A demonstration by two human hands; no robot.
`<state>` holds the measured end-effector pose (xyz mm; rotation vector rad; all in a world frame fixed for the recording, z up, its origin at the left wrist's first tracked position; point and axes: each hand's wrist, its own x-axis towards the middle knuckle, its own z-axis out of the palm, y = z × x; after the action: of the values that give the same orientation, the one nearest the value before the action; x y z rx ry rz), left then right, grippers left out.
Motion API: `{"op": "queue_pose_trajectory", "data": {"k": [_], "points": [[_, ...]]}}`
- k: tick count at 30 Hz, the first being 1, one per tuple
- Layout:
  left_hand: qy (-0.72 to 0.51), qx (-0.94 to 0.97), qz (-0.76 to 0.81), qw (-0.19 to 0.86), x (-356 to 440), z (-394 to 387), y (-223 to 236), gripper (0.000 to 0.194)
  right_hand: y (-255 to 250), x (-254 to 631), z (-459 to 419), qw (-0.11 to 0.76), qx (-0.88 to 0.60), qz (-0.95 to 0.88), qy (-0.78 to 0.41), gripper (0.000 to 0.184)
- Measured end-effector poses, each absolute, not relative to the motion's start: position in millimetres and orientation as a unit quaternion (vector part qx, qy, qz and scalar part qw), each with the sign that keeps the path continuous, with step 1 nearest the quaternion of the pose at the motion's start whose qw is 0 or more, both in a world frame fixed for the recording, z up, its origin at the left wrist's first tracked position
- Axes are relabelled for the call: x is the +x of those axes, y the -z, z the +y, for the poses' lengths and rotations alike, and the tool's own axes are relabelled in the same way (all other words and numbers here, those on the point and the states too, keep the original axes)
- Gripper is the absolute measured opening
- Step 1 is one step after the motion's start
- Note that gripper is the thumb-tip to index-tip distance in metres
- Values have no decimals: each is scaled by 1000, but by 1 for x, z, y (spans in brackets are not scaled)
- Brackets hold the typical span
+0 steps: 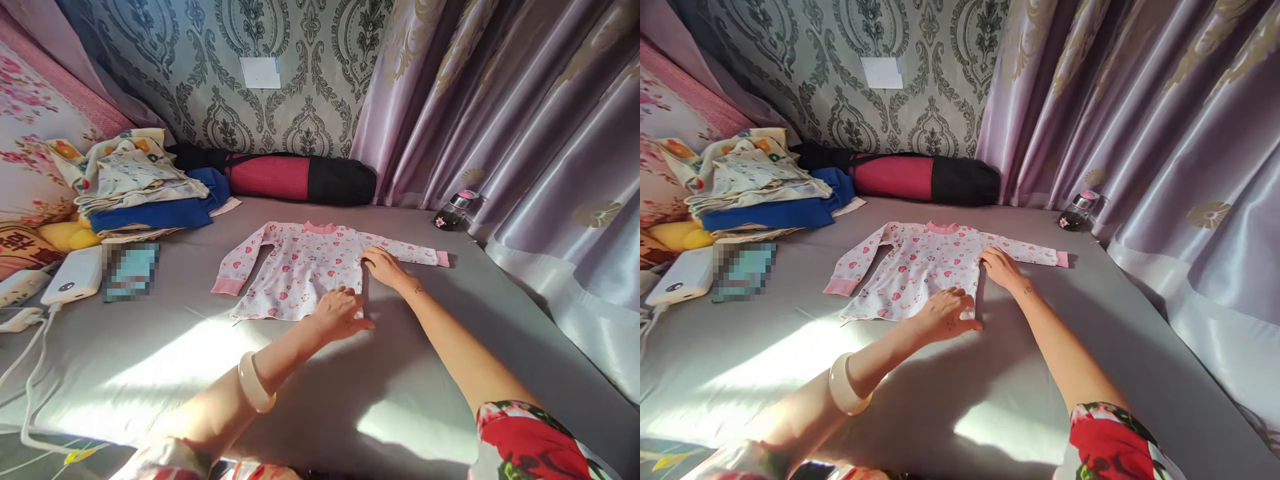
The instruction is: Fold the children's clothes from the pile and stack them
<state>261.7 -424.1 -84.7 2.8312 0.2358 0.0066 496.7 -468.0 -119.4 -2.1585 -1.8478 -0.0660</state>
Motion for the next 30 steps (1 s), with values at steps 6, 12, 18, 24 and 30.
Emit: {"op": "queue_pose_trajectory", "data": {"k": [6,12,18,24,30], "points": [[26,984,80,160,244,-441,86,33,116,484,-466,93,-736,-670,34,34],[-5,991,80,111,248,-448,97,25,111,478,-465,46,-751,-657,46,32],[-34,981,114,154,255,-451,91,30,113,486,-460,45,-742,-668,45,33],[-44,964,150,214,268,-456,89,30,109,493,-456,34,-735,-677,26,33],[-20,970,104,218,263,-455,94,27,99,473,-456,32,-781,-624,6,34]]}}
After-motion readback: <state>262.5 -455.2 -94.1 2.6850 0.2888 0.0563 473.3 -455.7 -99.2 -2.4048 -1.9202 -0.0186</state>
